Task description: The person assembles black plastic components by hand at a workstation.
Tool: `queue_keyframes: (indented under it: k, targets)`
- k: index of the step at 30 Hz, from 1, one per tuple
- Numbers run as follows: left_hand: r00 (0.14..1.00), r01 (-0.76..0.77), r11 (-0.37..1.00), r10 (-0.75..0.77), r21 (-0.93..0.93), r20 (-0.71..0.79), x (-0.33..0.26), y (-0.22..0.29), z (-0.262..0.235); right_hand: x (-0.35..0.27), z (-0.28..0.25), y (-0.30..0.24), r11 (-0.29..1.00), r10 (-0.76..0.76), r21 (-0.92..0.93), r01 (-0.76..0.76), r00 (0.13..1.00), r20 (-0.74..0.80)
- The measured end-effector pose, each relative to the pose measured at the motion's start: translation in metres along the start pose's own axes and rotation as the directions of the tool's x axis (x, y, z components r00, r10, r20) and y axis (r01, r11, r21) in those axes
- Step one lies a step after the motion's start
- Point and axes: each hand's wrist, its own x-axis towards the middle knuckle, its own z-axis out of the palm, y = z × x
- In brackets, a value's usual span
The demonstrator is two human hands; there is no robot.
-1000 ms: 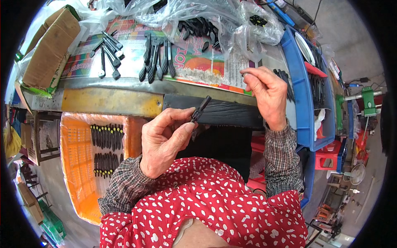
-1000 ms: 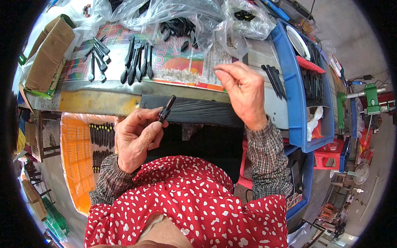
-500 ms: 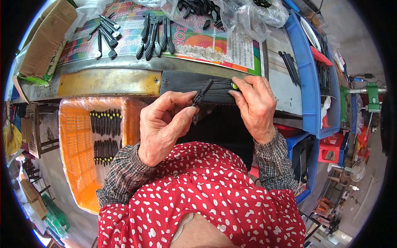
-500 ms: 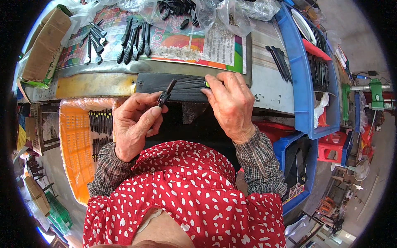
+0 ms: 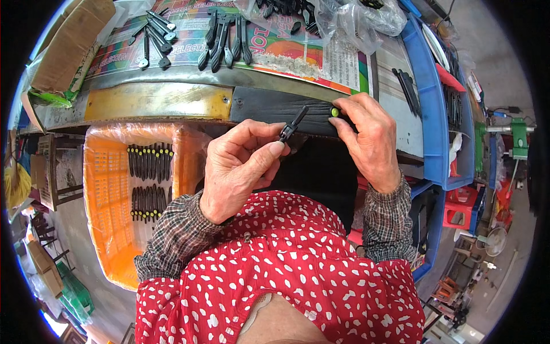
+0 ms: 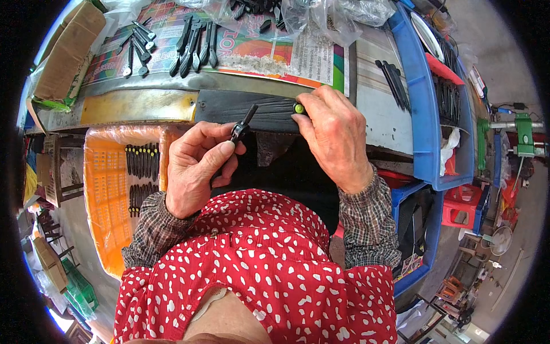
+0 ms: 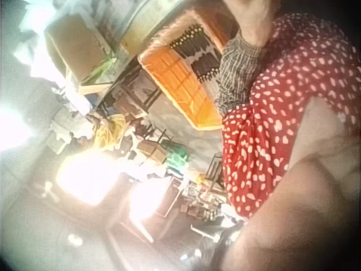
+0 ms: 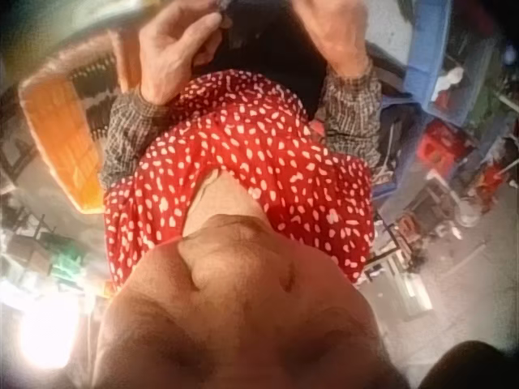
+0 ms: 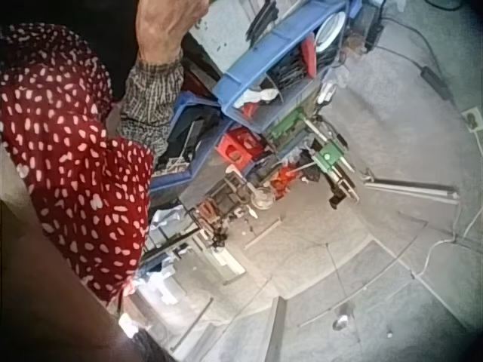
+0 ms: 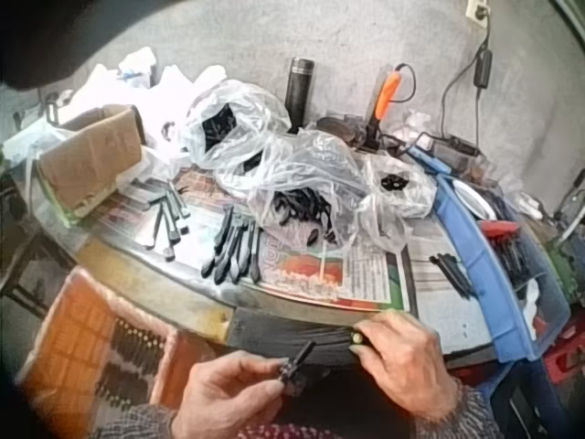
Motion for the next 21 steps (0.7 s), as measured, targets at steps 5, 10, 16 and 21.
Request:
queue_keyframes:
  k: [5,10,16,21]
  targets:
    - [1.0,-0.005,1.0,0.005,0.006,-0.002,-0.001,0.0,-0.001,0.002,-0.001,0.0,1.0,-0.002,0.001,0.002,1.0,0.028]
    - [0.999,0.042,0.998,-0.042,-0.041,0.003,0.0,0.002,-0.001,0.002,-0.002,-0.002,1.0,-0.004,-0.014,0.005,0.999,0.038]
    - [0.992,0.125,0.98,-0.124,-0.153,0.014,-0.001,0.003,0.0,-0.002,-0.001,-0.009,0.99,-0.023,0.138,0.039,0.993,-0.116]
    - [0.995,0.101,0.978,-0.101,-0.185,0.009,-0.001,-0.002,0.004,-0.019,0.019,-0.027,0.806,0.139,0.591,-0.018,0.977,-0.16]
